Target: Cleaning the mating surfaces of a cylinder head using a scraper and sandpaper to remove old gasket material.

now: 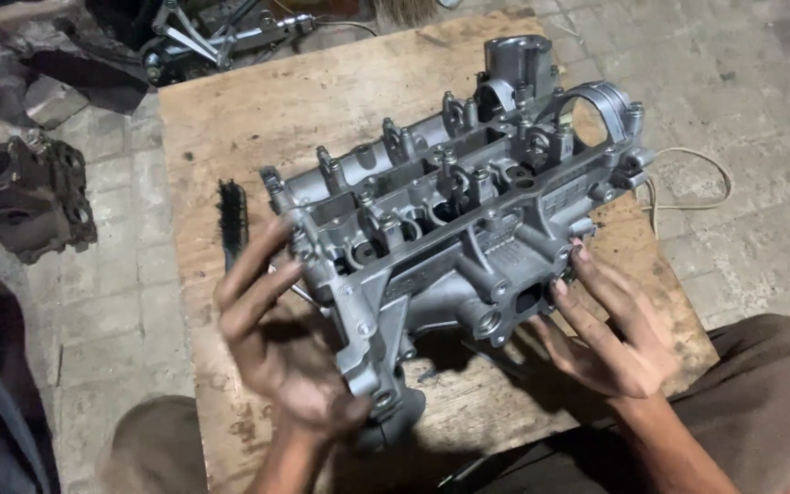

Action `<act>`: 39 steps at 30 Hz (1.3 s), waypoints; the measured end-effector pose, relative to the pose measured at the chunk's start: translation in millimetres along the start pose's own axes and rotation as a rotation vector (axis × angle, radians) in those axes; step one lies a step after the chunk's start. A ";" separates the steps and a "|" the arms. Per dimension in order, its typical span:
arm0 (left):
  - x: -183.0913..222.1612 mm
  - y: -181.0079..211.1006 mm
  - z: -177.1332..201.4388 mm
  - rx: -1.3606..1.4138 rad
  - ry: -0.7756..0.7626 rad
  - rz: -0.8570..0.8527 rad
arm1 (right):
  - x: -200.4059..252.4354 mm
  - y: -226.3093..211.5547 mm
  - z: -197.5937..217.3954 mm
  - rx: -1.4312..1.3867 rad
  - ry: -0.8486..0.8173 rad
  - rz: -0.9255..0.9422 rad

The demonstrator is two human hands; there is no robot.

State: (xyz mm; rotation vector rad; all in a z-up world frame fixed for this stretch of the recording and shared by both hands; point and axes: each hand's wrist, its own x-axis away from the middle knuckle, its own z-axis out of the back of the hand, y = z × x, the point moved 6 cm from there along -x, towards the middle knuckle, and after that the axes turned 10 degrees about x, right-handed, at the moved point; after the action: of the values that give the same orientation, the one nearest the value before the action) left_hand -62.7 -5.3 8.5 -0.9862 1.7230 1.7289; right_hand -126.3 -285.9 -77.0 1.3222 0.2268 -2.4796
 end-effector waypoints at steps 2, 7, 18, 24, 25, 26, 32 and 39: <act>19.2 0.4 0.8 0.031 0.019 0.070 | -16.4 -8.4 8.2 -0.011 -0.009 -0.008; 79.7 -29.6 25.4 -0.100 -0.056 0.074 | -4.0 -7.3 6.0 -0.048 -0.013 0.002; 41.0 12.3 0.9 -0.350 -0.043 0.055 | -36.9 -14.3 3.7 -0.130 0.096 -0.082; 30.5 10.6 -3.6 -0.266 0.074 0.112 | -68.7 -14.6 3.9 -0.334 0.105 -0.084; 27.5 12.3 -5.6 -0.267 0.076 0.111 | -66.8 -14.5 1.3 -0.336 0.106 -0.083; 24.8 13.7 -7.1 -0.293 0.085 0.114 | -64.4 -12.8 -1.1 -0.311 0.116 -0.107; 32.2 9.6 -11.7 -0.294 0.230 0.075 | -74.6 -29.1 1.8 -0.277 0.048 -0.178; 36.4 18.4 -12.1 -0.271 0.242 0.188 | -61.5 -9.8 18.5 -0.461 0.101 -0.324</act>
State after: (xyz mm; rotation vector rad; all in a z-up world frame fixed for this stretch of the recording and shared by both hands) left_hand -97.6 -23.6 -7.6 -1.2272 1.8105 2.0782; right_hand -112.2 -269.4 -15.8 1.2822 1.0411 -2.3928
